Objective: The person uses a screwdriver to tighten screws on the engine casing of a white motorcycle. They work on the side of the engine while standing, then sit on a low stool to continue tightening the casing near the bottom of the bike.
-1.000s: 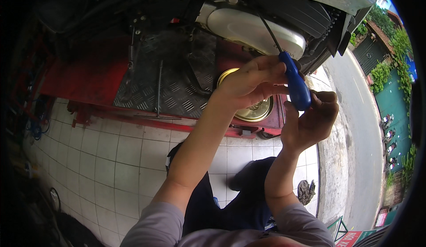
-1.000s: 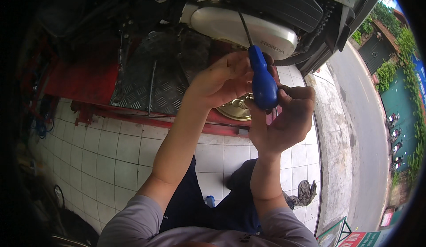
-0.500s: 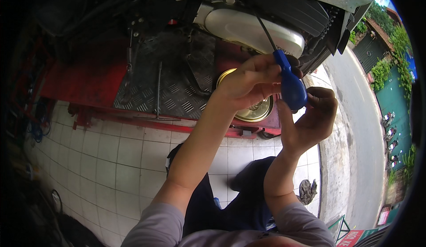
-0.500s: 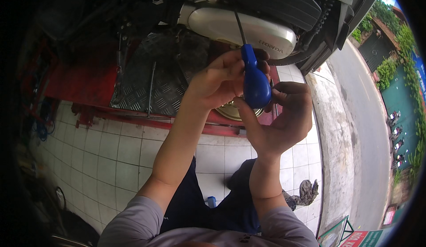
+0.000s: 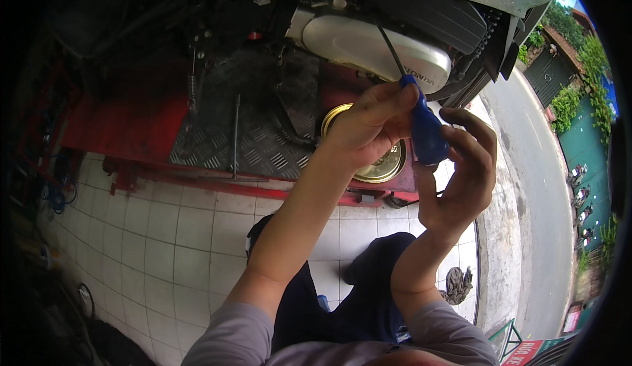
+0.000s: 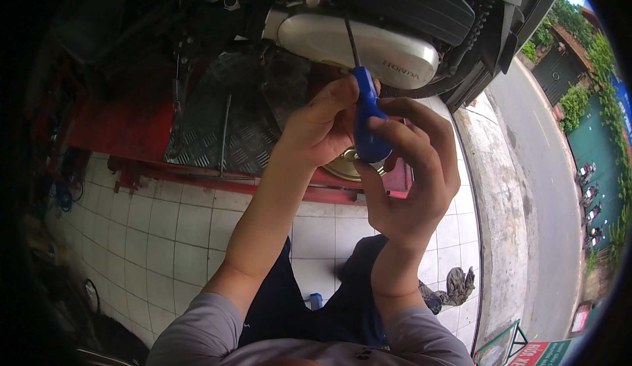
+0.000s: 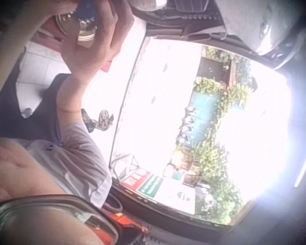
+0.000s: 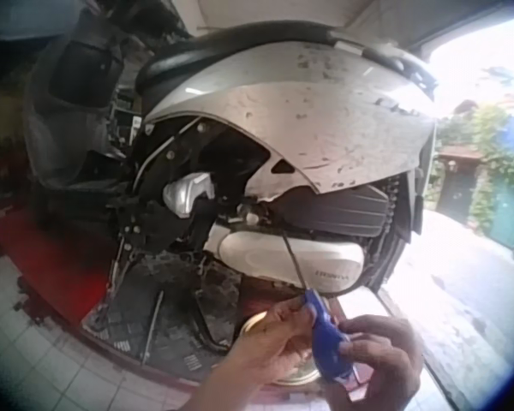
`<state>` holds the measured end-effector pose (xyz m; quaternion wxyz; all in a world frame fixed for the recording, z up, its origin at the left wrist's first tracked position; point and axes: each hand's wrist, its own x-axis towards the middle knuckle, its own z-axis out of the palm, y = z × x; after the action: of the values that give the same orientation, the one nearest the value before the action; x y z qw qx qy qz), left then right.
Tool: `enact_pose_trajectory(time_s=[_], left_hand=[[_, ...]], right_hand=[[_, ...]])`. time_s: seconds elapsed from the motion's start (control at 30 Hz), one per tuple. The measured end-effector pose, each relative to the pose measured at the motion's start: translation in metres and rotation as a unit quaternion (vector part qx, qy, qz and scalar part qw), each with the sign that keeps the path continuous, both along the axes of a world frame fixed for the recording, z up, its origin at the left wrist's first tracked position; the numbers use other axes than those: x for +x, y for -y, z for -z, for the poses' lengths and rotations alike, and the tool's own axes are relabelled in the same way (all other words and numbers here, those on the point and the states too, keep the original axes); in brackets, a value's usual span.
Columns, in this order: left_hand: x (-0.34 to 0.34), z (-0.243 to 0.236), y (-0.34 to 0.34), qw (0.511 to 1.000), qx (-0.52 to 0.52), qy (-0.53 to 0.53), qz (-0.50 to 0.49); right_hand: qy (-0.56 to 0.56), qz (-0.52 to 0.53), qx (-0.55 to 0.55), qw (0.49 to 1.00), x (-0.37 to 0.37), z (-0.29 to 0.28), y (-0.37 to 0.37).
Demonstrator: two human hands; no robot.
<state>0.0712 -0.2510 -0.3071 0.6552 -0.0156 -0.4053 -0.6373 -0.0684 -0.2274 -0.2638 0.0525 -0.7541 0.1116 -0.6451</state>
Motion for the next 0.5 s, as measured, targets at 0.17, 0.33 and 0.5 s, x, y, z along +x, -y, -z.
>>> enact_pose_trajectory(time_s=[0.17, 0.33, 0.5], left_hand=[[0.001, -0.008, -0.001, 0.999, -0.019, 0.032, 0.021], [-0.002, 0.002, 0.006, 0.998, -0.047, -0.016, 0.024], [0.006, -0.005, -0.001, 0.999, -0.011, 0.008, 0.045]], right_hand=[[0.034, 0.023, 0.06, 0.997, -0.008, 0.012, 0.003], [0.055, -0.044, 0.001, 0.998, 0.003, 0.001, 0.01], [0.028, -0.011, 0.018, 0.999, -0.002, 0.006, 0.006]])
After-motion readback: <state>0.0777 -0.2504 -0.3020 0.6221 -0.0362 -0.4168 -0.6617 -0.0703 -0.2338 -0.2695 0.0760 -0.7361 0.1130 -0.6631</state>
